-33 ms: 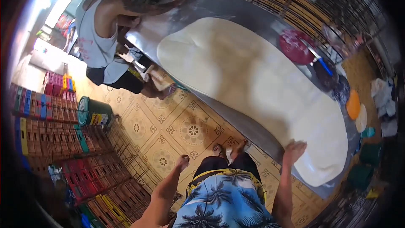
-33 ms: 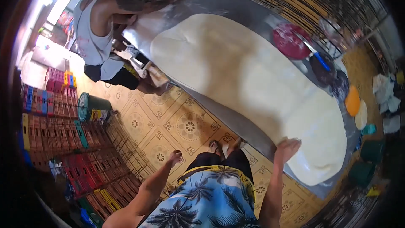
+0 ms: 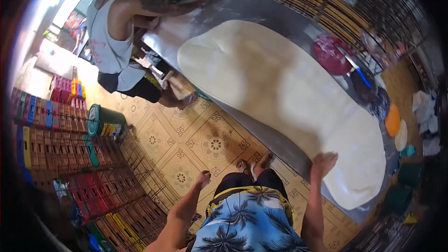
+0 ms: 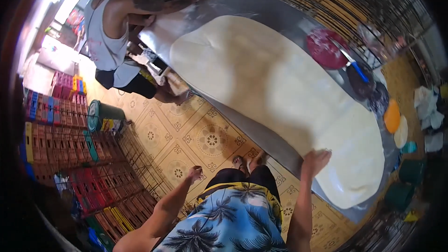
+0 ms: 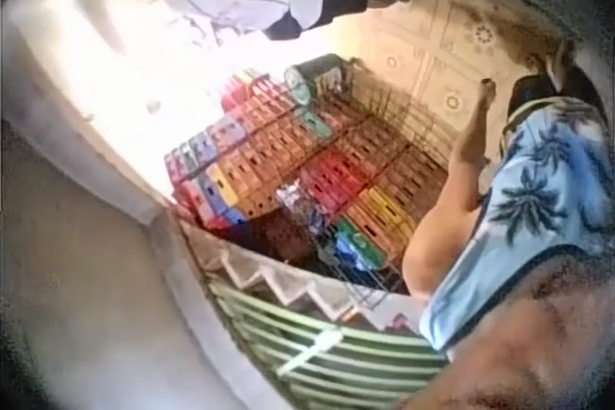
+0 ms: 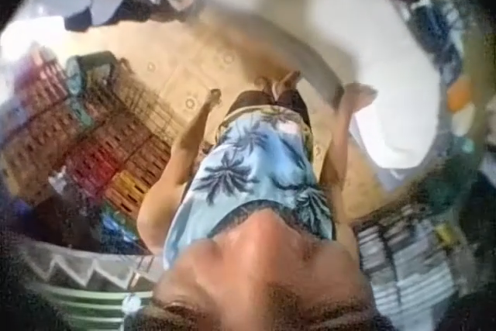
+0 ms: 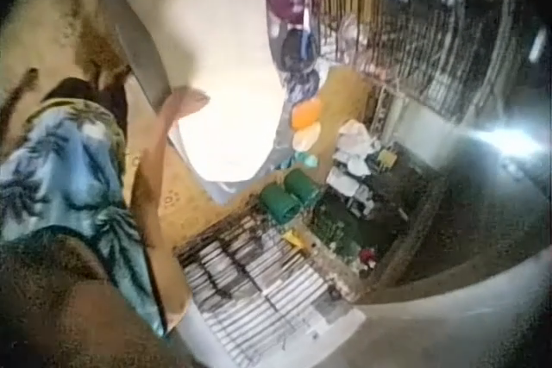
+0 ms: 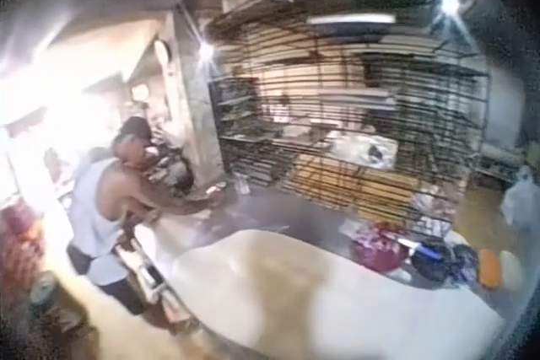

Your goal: Cutting and rolling pieces of dough into small portions in a bakery.

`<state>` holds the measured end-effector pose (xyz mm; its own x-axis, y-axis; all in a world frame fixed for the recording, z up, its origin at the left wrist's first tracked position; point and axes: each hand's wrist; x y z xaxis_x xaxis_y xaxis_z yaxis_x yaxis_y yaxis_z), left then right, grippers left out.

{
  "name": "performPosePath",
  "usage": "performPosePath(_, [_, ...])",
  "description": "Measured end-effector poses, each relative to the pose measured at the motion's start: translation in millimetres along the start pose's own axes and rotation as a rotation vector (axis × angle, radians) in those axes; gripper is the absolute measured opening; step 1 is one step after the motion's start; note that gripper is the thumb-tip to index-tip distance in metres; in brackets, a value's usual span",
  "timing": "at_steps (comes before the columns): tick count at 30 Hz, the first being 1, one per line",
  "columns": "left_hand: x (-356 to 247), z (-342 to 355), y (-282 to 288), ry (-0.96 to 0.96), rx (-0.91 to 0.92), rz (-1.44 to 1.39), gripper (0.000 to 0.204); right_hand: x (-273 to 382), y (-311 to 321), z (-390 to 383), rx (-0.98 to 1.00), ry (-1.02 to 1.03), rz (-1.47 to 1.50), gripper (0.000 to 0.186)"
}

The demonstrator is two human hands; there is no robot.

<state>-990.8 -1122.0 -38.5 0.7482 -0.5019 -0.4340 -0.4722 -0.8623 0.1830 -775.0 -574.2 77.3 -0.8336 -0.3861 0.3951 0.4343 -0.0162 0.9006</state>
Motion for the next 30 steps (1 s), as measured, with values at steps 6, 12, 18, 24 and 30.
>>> performPosePath(6, [-77.9,3.4,-8.9,-0.21,-0.083,0.234,0.043,208.0,-80.0,12.5,0.306,0.651,0.07,0.077])
performPosePath(12, [-129.9,6.6,13.5,-0.255,-0.052,0.192,0.048,373.5,-119.0,28.2,0.588,1.072,0.245,0.086])
performPosePath(18, [-121.2,70.7,72.7,-0.118,-0.068,0.031,0.044,527.4,-211.8,78.8,0.693,1.367,0.218,0.087])
performPosePath(24, [-152.1,90.9,123.9,0.124,-0.205,-0.326,0.04,711.9,-303.4,99.8,0.56,1.388,0.268,0.084])
performPosePath(30, [-209.4,107.8,128.6,0.03,-0.1,-0.249,0.038,703.4,-296.7,49.5,0.76,1.334,0.377,0.075])
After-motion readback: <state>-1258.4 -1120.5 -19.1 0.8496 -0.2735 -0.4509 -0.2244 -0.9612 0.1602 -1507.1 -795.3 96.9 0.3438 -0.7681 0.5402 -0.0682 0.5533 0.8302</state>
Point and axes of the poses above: each hand's wrist, its own z-axis towards the middle knuckle, its own y-axis out of the back of the hand, x = y × z, and after that the axes turned 6 degrees about z, right-handed
